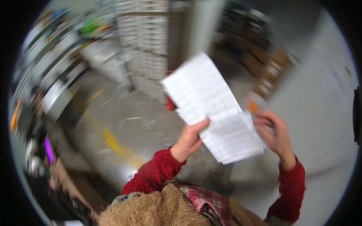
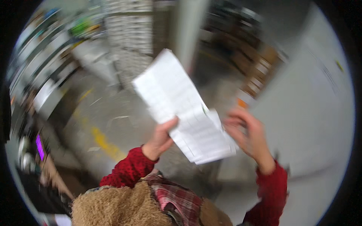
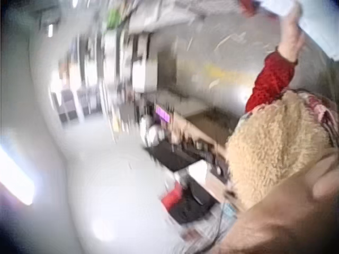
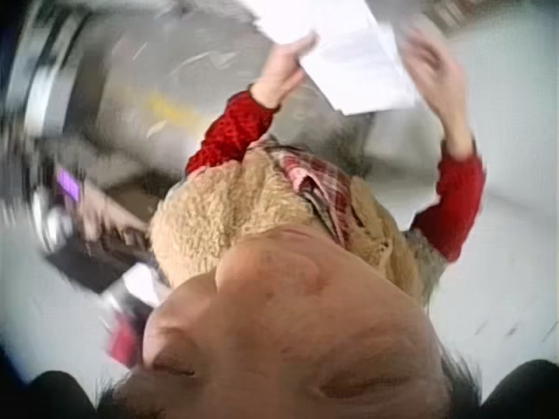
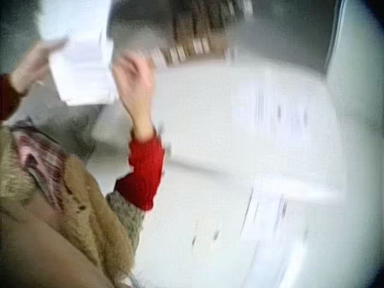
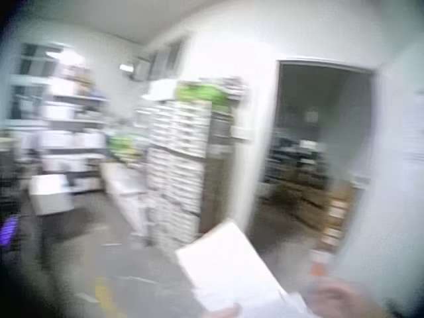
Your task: The person sorts through green label sheets and white document papers, writes on the sheets using a pen, peels a strip of labels, and attaches papers to a white door before placing remaining items into a white bin.
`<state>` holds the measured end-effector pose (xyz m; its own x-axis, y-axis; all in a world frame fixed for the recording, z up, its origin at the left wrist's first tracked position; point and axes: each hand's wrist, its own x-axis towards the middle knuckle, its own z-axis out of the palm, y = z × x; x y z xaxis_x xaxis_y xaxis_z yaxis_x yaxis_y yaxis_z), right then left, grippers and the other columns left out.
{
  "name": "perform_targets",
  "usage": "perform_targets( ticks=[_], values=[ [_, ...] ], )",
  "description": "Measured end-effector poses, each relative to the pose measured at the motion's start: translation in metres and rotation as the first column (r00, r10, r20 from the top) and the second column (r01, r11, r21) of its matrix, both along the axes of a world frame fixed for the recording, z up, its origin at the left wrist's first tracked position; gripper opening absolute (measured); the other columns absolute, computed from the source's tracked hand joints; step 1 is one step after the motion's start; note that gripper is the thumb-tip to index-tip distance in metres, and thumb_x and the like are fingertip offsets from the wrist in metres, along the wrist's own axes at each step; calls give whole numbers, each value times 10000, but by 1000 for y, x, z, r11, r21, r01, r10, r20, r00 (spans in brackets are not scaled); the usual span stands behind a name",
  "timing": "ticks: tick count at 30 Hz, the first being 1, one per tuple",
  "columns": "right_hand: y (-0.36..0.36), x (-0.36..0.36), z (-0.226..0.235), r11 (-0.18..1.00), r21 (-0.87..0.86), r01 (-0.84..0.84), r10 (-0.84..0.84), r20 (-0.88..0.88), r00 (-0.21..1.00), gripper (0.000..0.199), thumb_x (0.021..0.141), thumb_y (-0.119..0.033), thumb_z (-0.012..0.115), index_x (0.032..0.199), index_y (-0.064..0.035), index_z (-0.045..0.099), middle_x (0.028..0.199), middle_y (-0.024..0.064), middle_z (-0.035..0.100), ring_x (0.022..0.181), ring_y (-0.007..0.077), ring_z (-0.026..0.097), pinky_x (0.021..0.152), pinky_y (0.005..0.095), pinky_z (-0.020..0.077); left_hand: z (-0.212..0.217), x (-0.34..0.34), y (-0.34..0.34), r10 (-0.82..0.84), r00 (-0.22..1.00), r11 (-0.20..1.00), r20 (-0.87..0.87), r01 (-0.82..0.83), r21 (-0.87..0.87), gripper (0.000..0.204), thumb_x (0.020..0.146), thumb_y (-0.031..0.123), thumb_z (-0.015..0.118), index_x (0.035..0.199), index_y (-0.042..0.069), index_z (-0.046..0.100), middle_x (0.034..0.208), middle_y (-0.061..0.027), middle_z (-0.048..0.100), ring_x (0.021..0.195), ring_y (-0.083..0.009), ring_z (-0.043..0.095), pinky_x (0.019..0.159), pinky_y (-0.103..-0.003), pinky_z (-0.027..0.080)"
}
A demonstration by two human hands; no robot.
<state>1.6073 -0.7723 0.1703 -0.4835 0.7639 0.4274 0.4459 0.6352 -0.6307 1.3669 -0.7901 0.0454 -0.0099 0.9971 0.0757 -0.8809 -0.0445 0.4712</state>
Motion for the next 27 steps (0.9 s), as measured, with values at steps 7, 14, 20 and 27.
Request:
perform_targets(
  ticks=[7, 14, 20, 27],
  values=[
    [127, -130, -196, 979, -154, 135, -114, 138, 984, 231, 945, -105, 523, 1165, -34, 524, 795, 140, 633, 670, 239, 611, 631, 366, 493, -101, -289, -43, 215, 976, 913, -39, -215, -348, 400, 917, 127, 591, 1279, -26, 517, 1197, -137, 620, 1071, -256, 621, 957, -407, 503],
    [204, -397, -192, 946, 75, -315, 296, 192, 936, 326, 834, 8, 561, 1157, -28, 538, 850, 203, 625, 773, 386, 628, 672, 458, 486, -154, -379, 9, 607, 783, 671, -139, -598, -439, 429, 889, 97, 624, 1284, -14, 496, 1238, -120, 590, 1129, -264, 577, 1019, -418, 451],
    [255, -633, -90, 564, 436, -702, 660, 274, 700, 610, 682, 85, 519, 1290, 37, 499, 860, 166, 549, 768, 334, 544, 707, 411, 448, -138, -512, 112, 596, 799, 722, -80, -577, -383, 442, 893, 64, 626, 1302, -35, 491, 1266, -121, 575, 1143, -258, 569, 1000, -391, 463],
    [278, -872, -101, 289, 146, -946, 862, 389, 324, 522, 768, -41, 569, 1284, 10, 511, 880, 149, 556, 784, 343, 558, 719, 421, 461, -97, -663, 155, 786, 601, 529, -143, -775, -346, 494, 903, 48, 590, 1367, 6, 425, 1314, -91, 534, 1193, -219, 529, 1018, -370, 441]
  ],
)
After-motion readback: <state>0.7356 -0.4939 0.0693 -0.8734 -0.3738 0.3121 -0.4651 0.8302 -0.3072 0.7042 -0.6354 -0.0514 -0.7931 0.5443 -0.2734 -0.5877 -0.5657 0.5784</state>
